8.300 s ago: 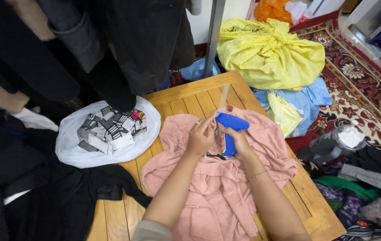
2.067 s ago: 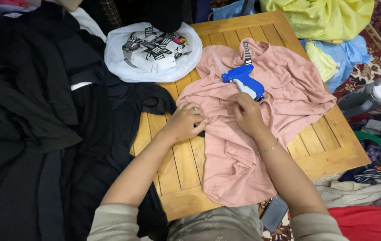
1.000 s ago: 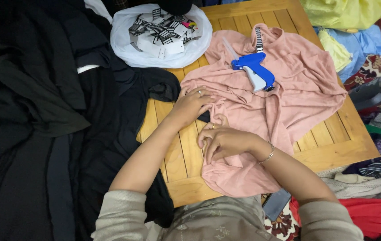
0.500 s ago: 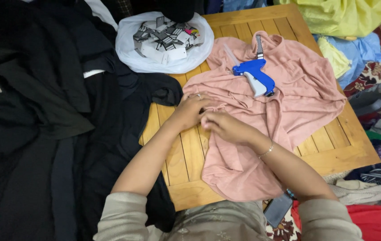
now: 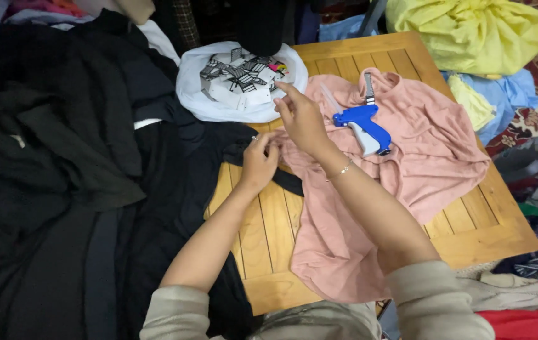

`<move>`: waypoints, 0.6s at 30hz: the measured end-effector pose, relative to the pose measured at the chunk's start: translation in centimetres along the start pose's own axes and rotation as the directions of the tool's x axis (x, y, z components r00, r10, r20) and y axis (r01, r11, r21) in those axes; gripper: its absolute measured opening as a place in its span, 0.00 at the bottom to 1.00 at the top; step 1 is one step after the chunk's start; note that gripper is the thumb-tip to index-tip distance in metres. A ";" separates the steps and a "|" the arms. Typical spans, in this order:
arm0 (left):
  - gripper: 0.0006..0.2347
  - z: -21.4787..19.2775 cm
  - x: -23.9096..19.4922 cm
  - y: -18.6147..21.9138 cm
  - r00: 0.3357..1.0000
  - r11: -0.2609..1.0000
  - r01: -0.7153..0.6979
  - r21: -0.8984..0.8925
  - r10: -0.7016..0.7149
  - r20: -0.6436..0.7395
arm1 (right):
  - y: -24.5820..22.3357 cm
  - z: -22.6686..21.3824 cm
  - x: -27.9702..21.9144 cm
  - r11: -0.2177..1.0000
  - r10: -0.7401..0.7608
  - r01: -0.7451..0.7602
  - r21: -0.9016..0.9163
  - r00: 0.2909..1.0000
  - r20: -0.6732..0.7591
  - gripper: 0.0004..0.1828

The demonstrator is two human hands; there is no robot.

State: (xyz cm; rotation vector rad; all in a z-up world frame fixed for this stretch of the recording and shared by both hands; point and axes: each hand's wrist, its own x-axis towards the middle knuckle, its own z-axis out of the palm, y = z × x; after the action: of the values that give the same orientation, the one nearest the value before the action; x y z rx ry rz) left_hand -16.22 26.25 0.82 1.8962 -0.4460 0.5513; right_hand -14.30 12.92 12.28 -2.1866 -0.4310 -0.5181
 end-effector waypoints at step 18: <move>0.23 9.5 -3.0 15.2 0.410 0.849 -0.494 0.187 0.037 0.911 | 6.3 -19.3 -16.7 0.690 0.575 -0.422 -0.587 0.813 0.091 0.16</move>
State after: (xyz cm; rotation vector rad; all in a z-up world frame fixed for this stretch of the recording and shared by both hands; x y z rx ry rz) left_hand -25.28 12.05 7.47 2.4822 -1.4762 -0.2819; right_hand -29.77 -8.23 10.85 -2.8013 0.2416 -0.0143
